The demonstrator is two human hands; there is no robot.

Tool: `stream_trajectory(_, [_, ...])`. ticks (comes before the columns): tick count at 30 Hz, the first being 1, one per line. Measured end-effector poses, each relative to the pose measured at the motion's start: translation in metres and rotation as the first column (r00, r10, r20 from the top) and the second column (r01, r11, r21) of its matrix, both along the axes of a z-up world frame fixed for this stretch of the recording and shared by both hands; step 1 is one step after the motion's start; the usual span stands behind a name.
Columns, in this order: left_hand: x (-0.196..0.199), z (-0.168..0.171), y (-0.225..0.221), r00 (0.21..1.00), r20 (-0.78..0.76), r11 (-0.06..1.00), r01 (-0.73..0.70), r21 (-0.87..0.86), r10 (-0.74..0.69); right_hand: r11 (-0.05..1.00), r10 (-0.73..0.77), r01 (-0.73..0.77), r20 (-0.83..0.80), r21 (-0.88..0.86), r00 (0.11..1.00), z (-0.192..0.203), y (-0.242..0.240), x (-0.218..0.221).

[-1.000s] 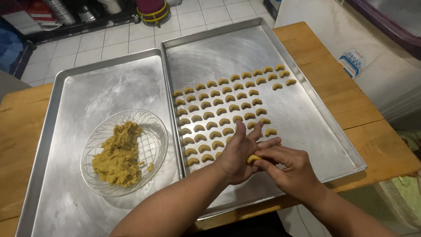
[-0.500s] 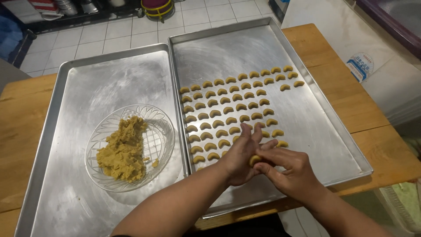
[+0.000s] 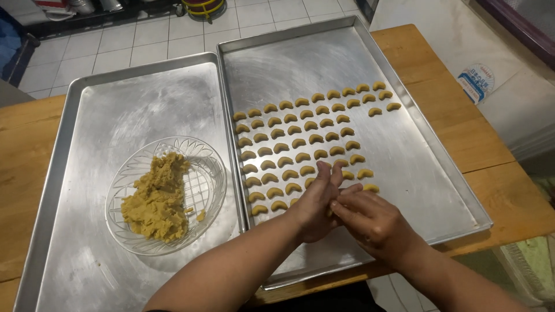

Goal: The person is manually shaping dough into crescent-shaped cookies and arranging them on a metal baking tray.

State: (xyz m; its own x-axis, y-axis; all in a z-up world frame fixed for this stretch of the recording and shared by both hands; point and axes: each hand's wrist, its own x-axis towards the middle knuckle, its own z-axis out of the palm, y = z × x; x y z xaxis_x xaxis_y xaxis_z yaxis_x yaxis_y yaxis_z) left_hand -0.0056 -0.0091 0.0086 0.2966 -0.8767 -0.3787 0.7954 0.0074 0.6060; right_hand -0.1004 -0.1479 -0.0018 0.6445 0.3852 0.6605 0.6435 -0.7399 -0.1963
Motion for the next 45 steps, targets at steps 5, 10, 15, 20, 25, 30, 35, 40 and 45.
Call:
stream_trajectory(5, [0.003, -0.012, 0.006, 0.999, -0.044, 0.998, -0.029, -0.057, 0.027, 0.991, -0.015, 0.024, -0.075, 0.132, 0.997, 0.005, 0.003, 0.000])
stream_trajectory(10, [0.006, -0.034, 0.002, 0.995, 0.004, 0.946, -0.096, -0.308, 0.102, 0.934, -0.116, 0.178, -0.208, 0.310, 0.971, 0.010, 0.007, 0.003])
stream_trajectory(15, [0.003, -0.045, 0.003, 0.906, -0.418, 0.865, -0.260, -0.428, 0.066, 0.943, -0.138, 0.181, -0.167, 0.280, 0.976, 0.022, 0.004, 0.012])
stream_trajectory(20, [-0.020, 0.002, 0.006, 0.894, -0.388, 0.893, -0.347, -0.287, 0.223, 0.972, -0.141, 0.155, -0.088, 0.177, 0.986, 0.000, 0.020, 0.045])
stream_trajectory(25, [-0.017, 0.025, 0.018, 0.811, -0.341, 0.823, -0.547, -0.156, 0.475, 0.983, -0.143, 0.145, 0.018, -0.109, 0.990, -0.019, 0.056, 0.044])
stream_trajectory(30, [-0.002, 0.006, 0.016, 0.957, -0.169, 0.862, -0.285, -0.419, 0.234, 0.920, -0.346, 0.391, -0.438, 0.014, 0.829, -0.005, 0.030, 0.062])
stream_trajectory(35, [0.017, -0.026, -0.002, 0.847, 0.179, 0.625, -0.210, -0.752, 0.500, 0.938, -0.295, 0.332, -0.281, 0.097, 0.913, 0.002, 0.058, 0.065])
stream_trajectory(40, [0.021, -0.028, 0.026, 0.954, -0.012, 0.596, -0.196, -0.779, 0.298, 0.970, -0.225, 0.233, 0.099, -0.073, 0.969, -0.046, 0.066, 0.070])
stream_trajectory(45, [0.003, 0.013, 0.032, 0.967, -0.016, 0.836, -0.227, -0.500, 0.253, 0.903, -0.376, 0.422, -0.338, 0.072, 0.863, -0.005, 0.038, 0.087])
